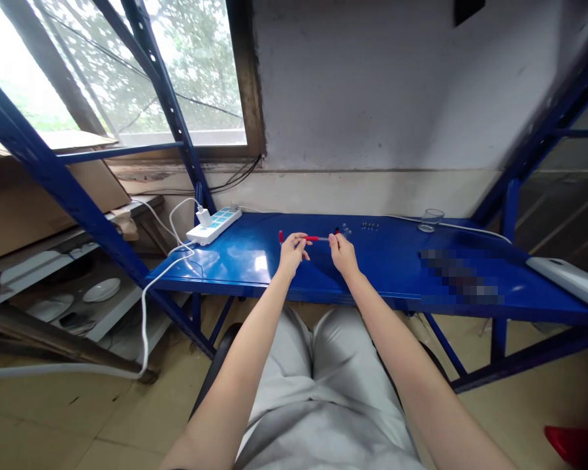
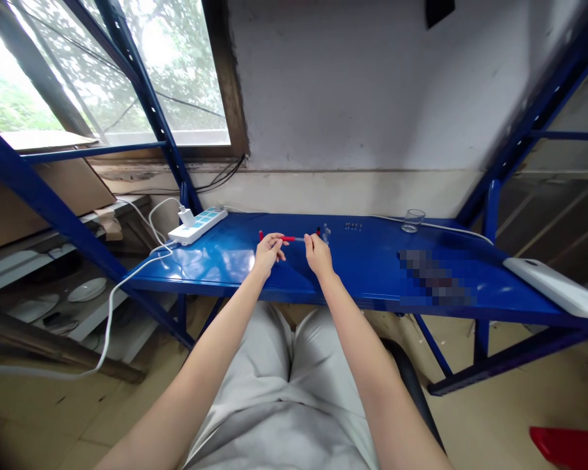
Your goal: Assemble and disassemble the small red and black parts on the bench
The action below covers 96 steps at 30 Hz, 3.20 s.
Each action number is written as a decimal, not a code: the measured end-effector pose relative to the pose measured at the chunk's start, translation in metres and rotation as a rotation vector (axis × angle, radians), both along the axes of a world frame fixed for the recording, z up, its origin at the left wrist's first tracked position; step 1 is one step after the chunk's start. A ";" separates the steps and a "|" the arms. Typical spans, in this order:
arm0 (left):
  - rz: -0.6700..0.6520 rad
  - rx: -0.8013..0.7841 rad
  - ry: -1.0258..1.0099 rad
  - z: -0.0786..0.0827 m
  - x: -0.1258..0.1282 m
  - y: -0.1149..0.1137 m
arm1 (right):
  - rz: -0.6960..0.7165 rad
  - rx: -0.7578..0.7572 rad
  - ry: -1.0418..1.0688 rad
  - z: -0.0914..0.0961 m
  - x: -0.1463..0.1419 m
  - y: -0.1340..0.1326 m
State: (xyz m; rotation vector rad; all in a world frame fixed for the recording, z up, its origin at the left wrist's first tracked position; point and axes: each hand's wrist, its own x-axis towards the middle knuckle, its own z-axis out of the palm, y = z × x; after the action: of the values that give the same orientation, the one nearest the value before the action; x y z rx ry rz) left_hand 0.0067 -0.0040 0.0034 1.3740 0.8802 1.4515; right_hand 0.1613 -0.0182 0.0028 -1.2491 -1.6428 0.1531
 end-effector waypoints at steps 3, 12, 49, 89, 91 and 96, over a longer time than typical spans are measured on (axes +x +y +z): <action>-0.007 -0.009 -0.005 -0.002 0.000 0.001 | 0.001 0.010 0.010 0.001 0.000 -0.001; -0.016 -0.053 -0.019 -0.002 -0.002 0.000 | -0.018 0.078 0.056 0.001 0.000 -0.001; -0.129 -0.017 0.129 -0.004 0.001 -0.004 | 0.359 -0.142 -0.020 -0.012 -0.004 0.010; -0.069 -0.075 0.236 -0.006 0.002 -0.002 | -0.292 -0.414 -0.354 -0.007 0.040 0.032; -0.071 -0.079 0.237 -0.005 0.002 -0.003 | -0.292 -0.402 -0.345 -0.009 0.039 0.032; -0.072 -0.080 0.243 -0.004 0.002 -0.004 | -0.301 -0.410 -0.355 -0.010 0.036 0.032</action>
State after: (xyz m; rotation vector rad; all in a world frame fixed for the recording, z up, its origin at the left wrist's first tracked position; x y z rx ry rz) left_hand 0.0086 -0.0081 -0.0011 1.5273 1.0199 1.1981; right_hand 0.1975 0.0133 -0.0069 -1.9094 -1.7488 0.0858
